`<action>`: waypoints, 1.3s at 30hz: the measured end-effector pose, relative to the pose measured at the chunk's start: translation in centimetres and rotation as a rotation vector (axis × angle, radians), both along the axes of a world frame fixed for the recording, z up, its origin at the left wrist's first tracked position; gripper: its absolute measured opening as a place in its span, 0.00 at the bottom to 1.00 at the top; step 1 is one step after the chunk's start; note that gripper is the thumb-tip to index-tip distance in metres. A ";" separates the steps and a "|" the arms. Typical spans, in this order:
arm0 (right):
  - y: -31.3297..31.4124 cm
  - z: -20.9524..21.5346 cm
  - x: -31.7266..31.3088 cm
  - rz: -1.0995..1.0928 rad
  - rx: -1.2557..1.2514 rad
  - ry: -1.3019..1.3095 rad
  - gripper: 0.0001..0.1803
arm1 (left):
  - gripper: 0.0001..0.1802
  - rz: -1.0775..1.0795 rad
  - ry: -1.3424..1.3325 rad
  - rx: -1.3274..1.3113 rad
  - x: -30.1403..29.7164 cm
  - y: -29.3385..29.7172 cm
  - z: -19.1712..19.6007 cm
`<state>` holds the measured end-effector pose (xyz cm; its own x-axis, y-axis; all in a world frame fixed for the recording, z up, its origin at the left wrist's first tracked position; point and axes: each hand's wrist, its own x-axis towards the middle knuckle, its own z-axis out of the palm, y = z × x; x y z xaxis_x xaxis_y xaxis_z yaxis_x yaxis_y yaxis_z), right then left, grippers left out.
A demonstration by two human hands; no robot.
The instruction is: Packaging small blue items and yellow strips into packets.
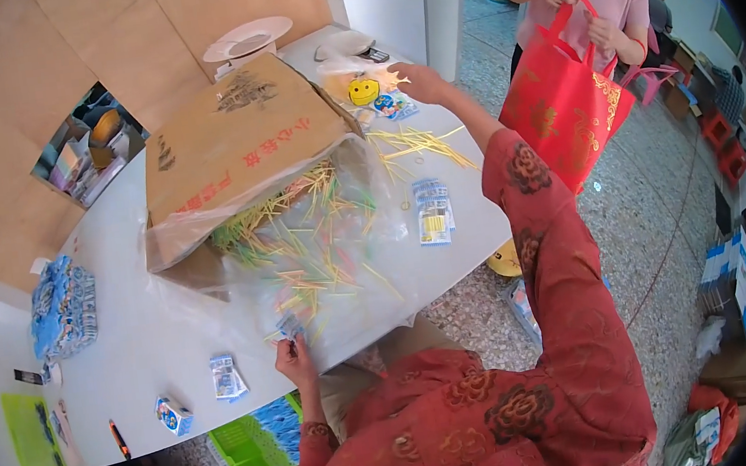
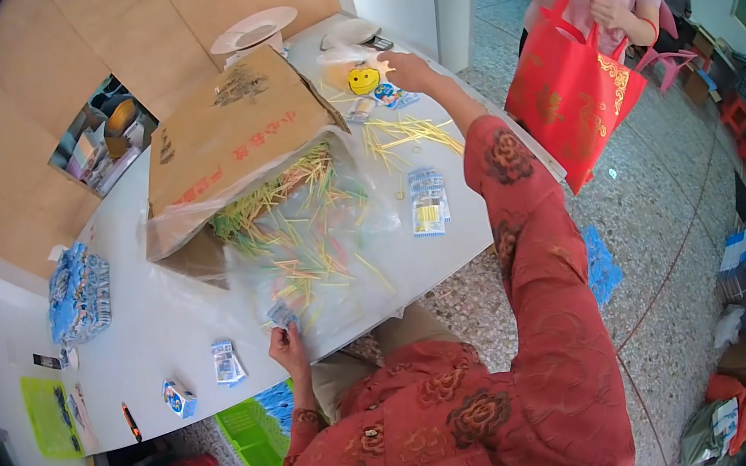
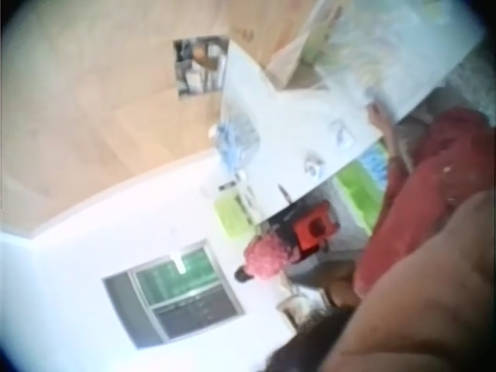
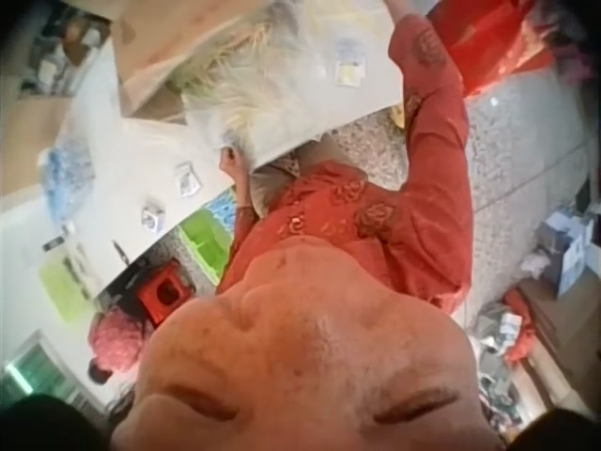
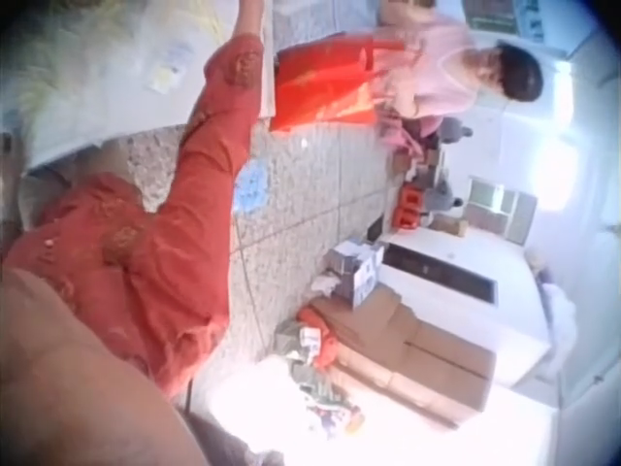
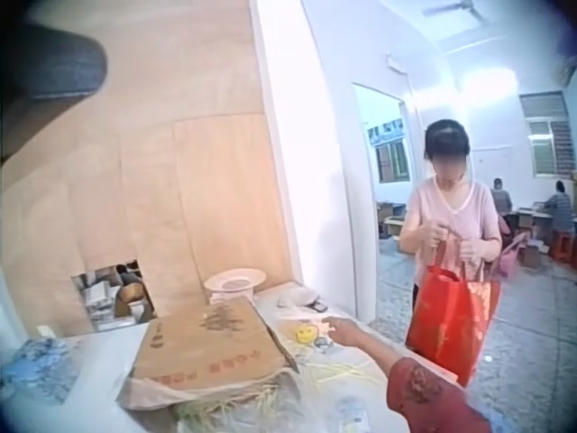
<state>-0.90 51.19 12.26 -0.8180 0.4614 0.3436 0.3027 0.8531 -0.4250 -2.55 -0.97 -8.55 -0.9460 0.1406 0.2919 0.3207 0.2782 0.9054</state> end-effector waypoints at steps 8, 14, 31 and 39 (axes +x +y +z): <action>0.3 3.2 -5.4 0.003 -0.024 -0.092 0.27 | 0.12 -0.060 0.146 -0.007 -0.5 -0.7 -1.5; -0.7 5.1 -7.6 -0.019 0.046 -0.163 0.30 | 0.14 0.002 0.098 -0.089 0.6 0.0 1.5; 0.6 4.0 -9.3 -0.143 0.013 -0.211 0.22 | 0.10 -0.041 0.025 0.009 0.1 0.2 0.1; 0.9 2.9 -7.3 -0.161 0.018 -0.220 0.23 | 0.07 -0.066 0.019 -0.039 0.4 -0.1 0.8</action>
